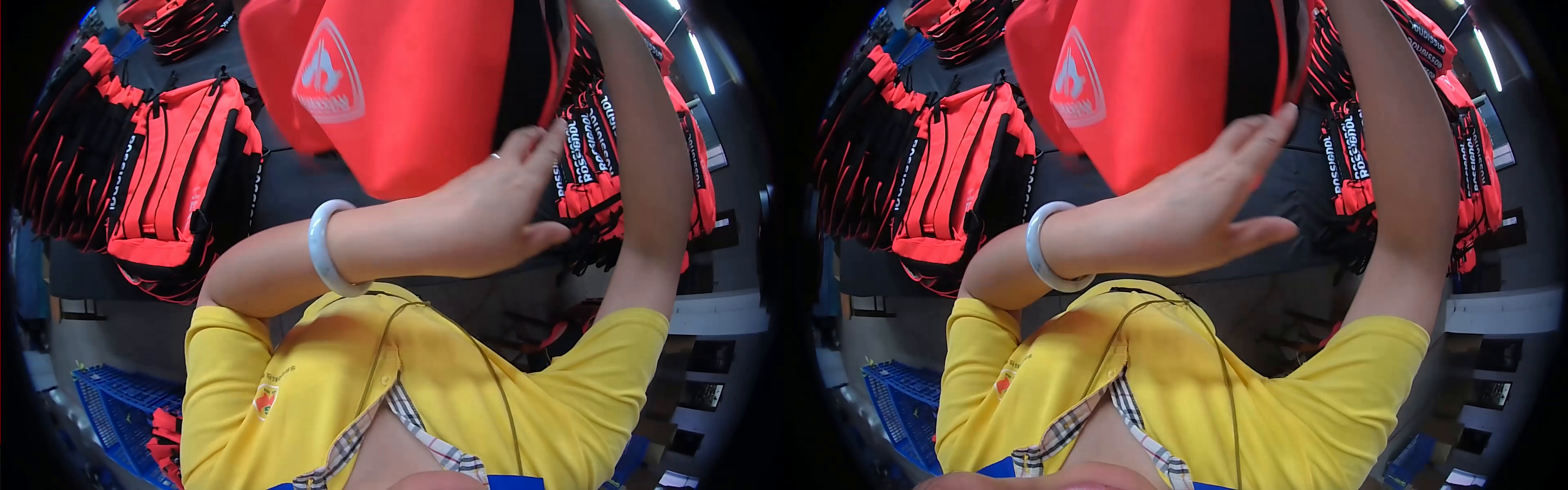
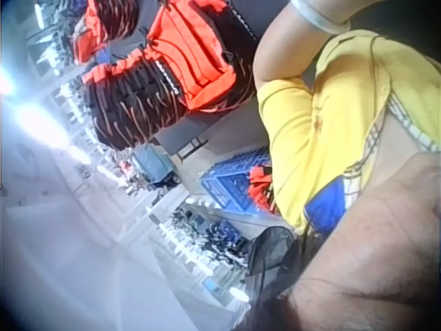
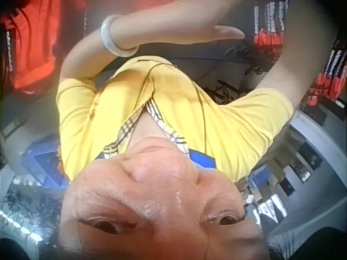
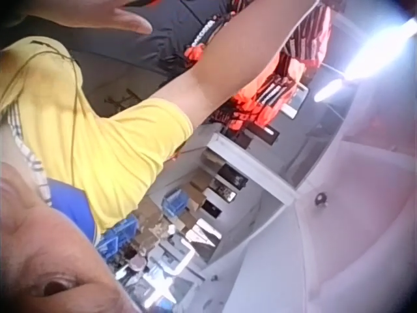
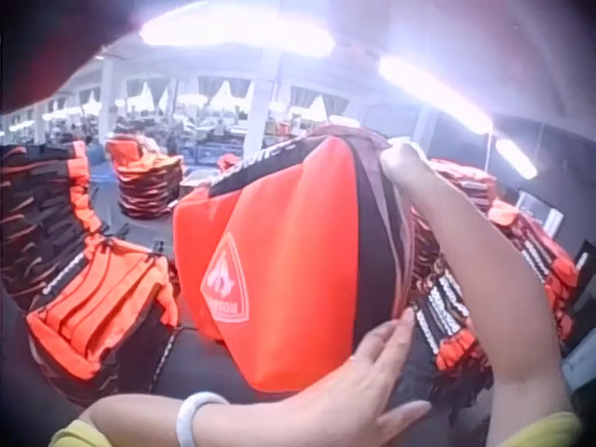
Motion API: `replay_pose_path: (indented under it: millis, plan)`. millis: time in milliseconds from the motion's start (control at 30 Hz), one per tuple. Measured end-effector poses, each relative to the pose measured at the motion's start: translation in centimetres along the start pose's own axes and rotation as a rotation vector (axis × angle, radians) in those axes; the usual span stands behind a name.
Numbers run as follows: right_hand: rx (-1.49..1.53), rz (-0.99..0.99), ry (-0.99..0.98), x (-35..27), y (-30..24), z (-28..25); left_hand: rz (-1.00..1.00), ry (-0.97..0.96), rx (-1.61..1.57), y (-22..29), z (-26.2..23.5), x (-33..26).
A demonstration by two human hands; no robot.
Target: Inspecting and preparing backpacks for packing by checking zippers, straps, and interior compartments.
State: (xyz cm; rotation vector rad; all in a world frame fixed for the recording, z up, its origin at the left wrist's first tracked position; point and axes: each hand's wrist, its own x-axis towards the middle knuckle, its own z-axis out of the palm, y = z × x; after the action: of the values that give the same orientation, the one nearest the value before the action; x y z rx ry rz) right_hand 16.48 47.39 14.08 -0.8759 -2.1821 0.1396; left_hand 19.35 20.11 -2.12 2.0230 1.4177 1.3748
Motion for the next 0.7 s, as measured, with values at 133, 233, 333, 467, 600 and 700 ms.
replay_pose_path:
  millis: [133, 233, 333, 467, 600, 700]
  plan:
    - [0.573, 0.296, -0.285, -1.8, 10.8, 4.1, -0.119, -0.09, 0.285, -4.0, 0.5, -3.8]
    - [0.501, 0.587, -0.406, -9.6, 10.4, 8.3, -0.429, -0.083, 0.438, -8.9, 2.3, -6.3]
    - [0.504, 0.788, -0.514, -16.4, 14.7, 9.3, -0.505, -0.097, 0.41, -17.6, 3.0, -10.6]
    - [0.459, 0.977, -0.565, -25.1, 20.3, 10.8, -0.392, -0.25, 0.206, -18.7, -0.3, -12.5]
    - [-0.268, 0.583, -0.412, -29.1, 18.4, 6.2, -0.497, -0.079, -0.259, -15.6, -1.8, -10.1]
    - [-0.175, -0.102, -0.139, -30.0, 13.9, 3.0, -0.32, 0.255, -0.456, -15.0, -0.8, -8.5]
